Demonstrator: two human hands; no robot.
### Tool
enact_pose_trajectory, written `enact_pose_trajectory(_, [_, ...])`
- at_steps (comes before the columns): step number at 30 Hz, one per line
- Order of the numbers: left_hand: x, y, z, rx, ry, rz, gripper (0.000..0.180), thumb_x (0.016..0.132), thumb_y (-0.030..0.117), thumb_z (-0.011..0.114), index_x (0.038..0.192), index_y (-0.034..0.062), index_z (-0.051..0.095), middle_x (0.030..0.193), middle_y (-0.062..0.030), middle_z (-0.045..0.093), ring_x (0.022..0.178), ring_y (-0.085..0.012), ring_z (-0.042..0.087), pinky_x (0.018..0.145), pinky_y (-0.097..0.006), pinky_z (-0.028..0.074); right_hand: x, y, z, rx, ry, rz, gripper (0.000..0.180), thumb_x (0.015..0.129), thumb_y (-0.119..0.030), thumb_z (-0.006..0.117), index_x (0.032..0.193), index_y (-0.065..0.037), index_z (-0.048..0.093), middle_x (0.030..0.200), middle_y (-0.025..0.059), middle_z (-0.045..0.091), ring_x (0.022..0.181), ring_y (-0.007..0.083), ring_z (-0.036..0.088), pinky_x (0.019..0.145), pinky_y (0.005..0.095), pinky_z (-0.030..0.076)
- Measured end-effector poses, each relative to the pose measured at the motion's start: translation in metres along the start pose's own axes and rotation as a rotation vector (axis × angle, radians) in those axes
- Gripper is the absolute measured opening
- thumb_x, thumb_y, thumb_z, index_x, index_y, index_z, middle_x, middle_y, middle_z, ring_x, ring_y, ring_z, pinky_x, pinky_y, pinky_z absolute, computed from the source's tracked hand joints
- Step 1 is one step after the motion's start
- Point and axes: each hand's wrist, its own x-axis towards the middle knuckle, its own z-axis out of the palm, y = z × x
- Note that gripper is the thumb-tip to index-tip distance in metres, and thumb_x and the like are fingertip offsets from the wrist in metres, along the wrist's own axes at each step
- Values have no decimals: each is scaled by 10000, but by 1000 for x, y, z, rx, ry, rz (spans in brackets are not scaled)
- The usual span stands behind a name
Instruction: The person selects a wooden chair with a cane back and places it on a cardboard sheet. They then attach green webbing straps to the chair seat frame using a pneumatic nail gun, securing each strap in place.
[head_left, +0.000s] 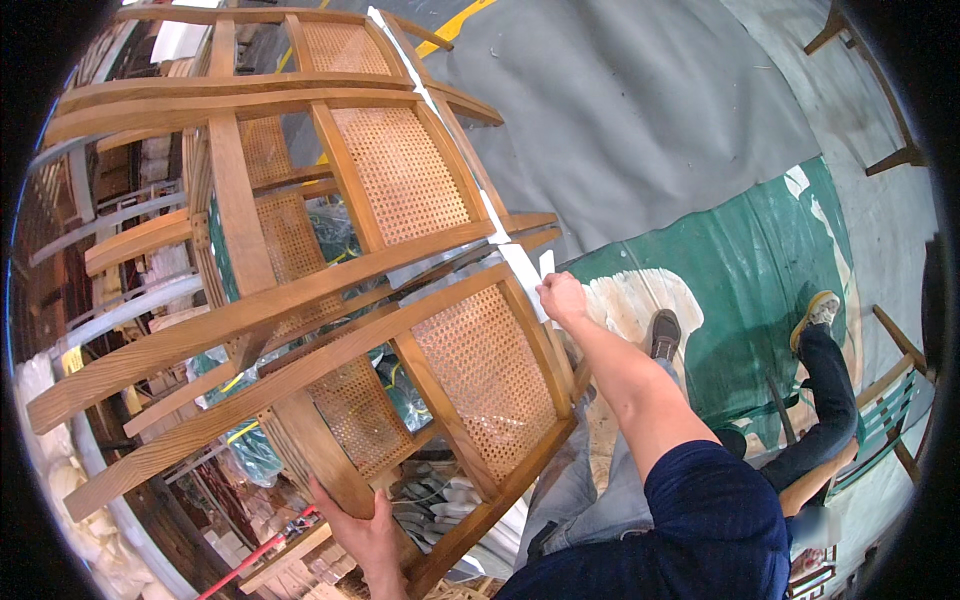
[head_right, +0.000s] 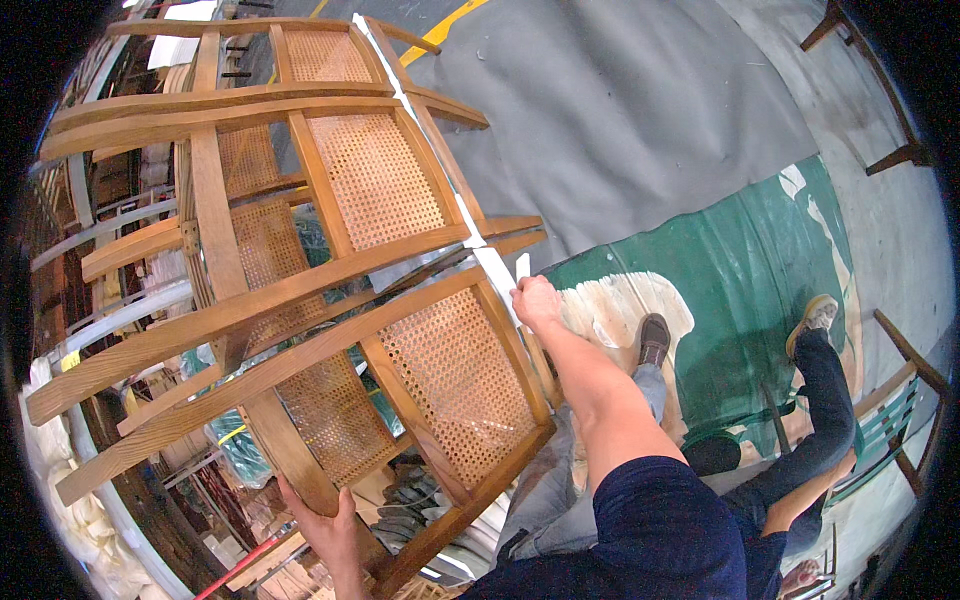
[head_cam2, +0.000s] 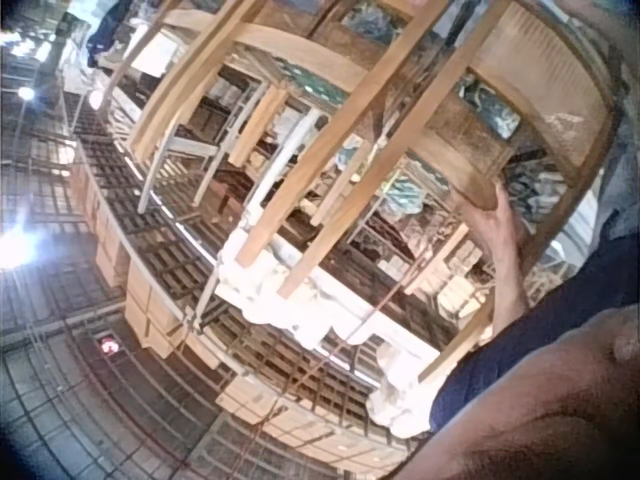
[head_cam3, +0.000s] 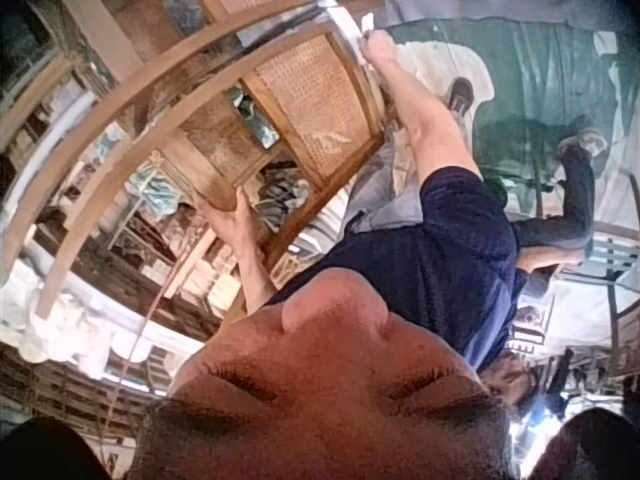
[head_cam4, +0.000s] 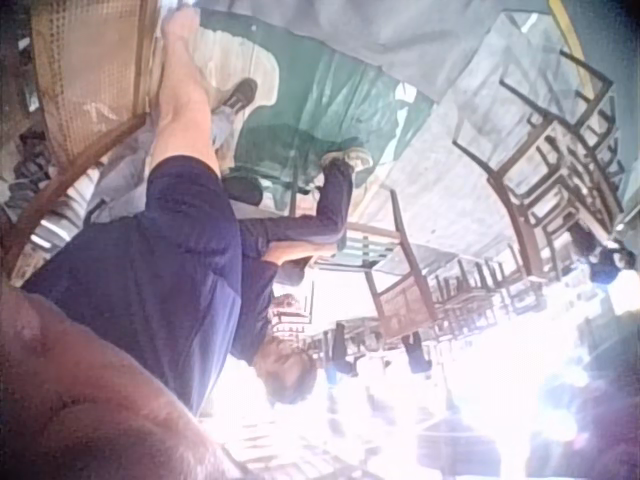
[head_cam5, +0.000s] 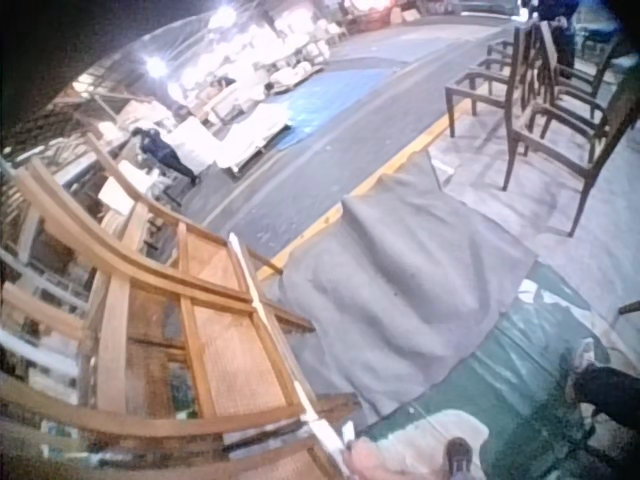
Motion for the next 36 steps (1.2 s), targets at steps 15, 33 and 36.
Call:
enact_pose_trajectory(15, [-4, -5, 5, -13, 6, -10, 985, 789, -4, 766, 1635, 16, 262, 1620, -223, 373, 1505, -322, 377, 1251, -428, 294, -9, -23, 2, -153, -204, -62, 331, 968, -335, 670, 1105, -54, 778, 1266, 191, 683, 1179, 365, 670, 1004, 467, 547])
enact_pose_trajectory(33, [-6, -1, 9, -33, -10, 5, 981, 844, -11, 780, 1655, 54, 231, 1634, -235, 359, 1469, -314, 427, 1208, -422, 368, -94, 95, -32, 126, -95, 23, 461, 858, -122, 684, 1316, -105, 635, 1030, 179, 745, 989, 385, 725, 870, 507, 571])
enact_pose_trajectory(36, [-7, 1, 10, -34, -14, -11, 968, 850, -8, 774, 1652, 62, 237, 1628, -232, 356, 1455, -316, 442, 1193, -424, 389, -125, 124, -6, 102, -254, 82, 273, 828, -160, 755, 1083, -79, 705, 1007, 157, 759, 984, 358, 732, 863, 471, 580])
